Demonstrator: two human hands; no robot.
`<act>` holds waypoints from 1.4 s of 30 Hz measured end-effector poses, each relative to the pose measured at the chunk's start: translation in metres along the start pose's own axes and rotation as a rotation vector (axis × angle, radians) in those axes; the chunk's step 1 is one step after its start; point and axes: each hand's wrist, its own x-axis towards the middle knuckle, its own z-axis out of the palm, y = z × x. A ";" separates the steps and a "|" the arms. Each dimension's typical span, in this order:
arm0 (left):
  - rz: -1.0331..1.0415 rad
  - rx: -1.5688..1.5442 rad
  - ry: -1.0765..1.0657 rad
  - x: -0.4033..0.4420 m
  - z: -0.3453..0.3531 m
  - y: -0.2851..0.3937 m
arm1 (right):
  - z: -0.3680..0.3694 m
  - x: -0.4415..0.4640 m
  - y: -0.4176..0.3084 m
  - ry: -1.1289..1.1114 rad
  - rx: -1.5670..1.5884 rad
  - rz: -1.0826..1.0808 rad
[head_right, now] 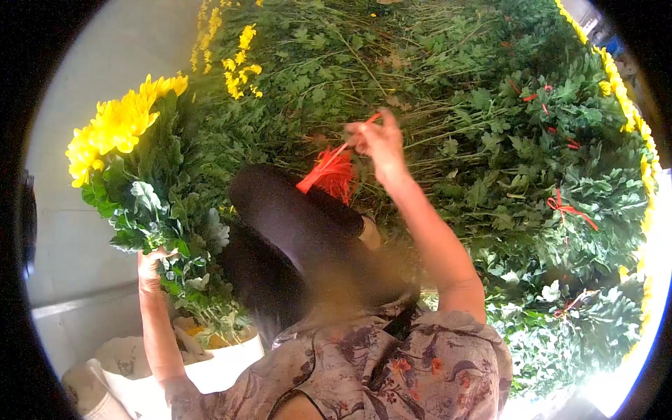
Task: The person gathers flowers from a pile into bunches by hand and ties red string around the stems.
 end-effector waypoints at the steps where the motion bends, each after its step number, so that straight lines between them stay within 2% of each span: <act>1: -0.009 0.018 -0.014 -0.002 -0.005 -0.002 | -0.006 0.004 -0.004 0.026 0.017 -0.024; 4: -0.025 -0.042 -0.026 -0.003 -0.020 -0.011 | -0.023 0.018 -0.015 -0.011 0.050 -0.034; 7: -0.001 -0.124 -0.022 0.001 -0.026 -0.025 | -0.023 0.021 -0.022 -0.033 -0.091 0.074; 9: 0.013 -0.163 0.017 0.001 -0.027 -0.030 | -0.022 0.026 -0.011 0.135 -1.212 -0.447; 10: 0.019 -0.175 0.029 0.001 -0.028 -0.029 | -0.021 0.029 -0.003 0.136 -1.211 -0.449; 12: 0.018 -0.139 -0.011 -0.004 -0.019 -0.020 | -0.013 0.033 0.012 0.101 -1.442 -0.977; 13: 0.023 -0.149 -0.016 -0.007 -0.011 -0.013 | 0.000 0.029 0.014 0.011 -1.541 -0.805; 14: 0.029 -0.160 -0.021 -0.010 -0.003 -0.006 | 0.012 0.026 0.013 -0.128 -1.653 -0.382; 16: 0.055 -0.116 -0.053 -0.009 -0.007 -0.011 | 0.012 0.037 0.035 -0.321 -1.384 0.142; 18: 0.118 -0.102 -0.101 -0.007 -0.014 -0.020 | 0.005 0.043 0.061 -0.282 -1.251 0.215; 19: 0.040 -0.082 -0.082 -0.006 -0.014 -0.018 | -0.002 0.049 0.090 -0.200 -1.010 0.227; 20: -0.039 -0.060 -0.066 -0.005 -0.013 -0.016 | -0.003 0.050 0.096 -0.194 -1.010 0.227; 22: -0.057 -0.087 -0.055 -0.006 -0.009 -0.011 | 0.004 0.044 0.093 -0.175 -0.105 0.412; 23: -0.050 -0.092 -0.055 -0.006 -0.008 -0.012 | 0.005 0.043 0.088 -0.129 0.023 0.384; 24: -0.055 -0.096 -0.052 -0.005 -0.009 -0.014 | 0.004 0.042 0.079 -0.124 0.024 0.380; 26: -0.060 -0.103 -0.044 -0.002 -0.011 -0.019 | 0.002 0.045 0.065 -0.027 0.236 0.212; 30: -0.074 -0.135 -0.026 0.005 -0.013 -0.027 | -0.016 0.048 0.033 -0.064 0.240 0.114; 35: -0.091 -0.156 -0.014 0.008 -0.015 -0.036 | -0.027 0.040 0.006 -0.103 0.296 0.114; 36: -0.093 -0.158 -0.009 0.008 -0.019 -0.037 | -0.034 0.044 -0.001 -0.090 0.257 0.049; 38: -0.109 -0.168 0.007 0.007 -0.025 -0.042 | -0.055 0.064 -0.004 -0.052 0.389 -0.042; 42: -0.142 -0.203 0.023 0.008 -0.035 -0.051 | -0.071 0.074 -0.021 0.027 0.188 -0.030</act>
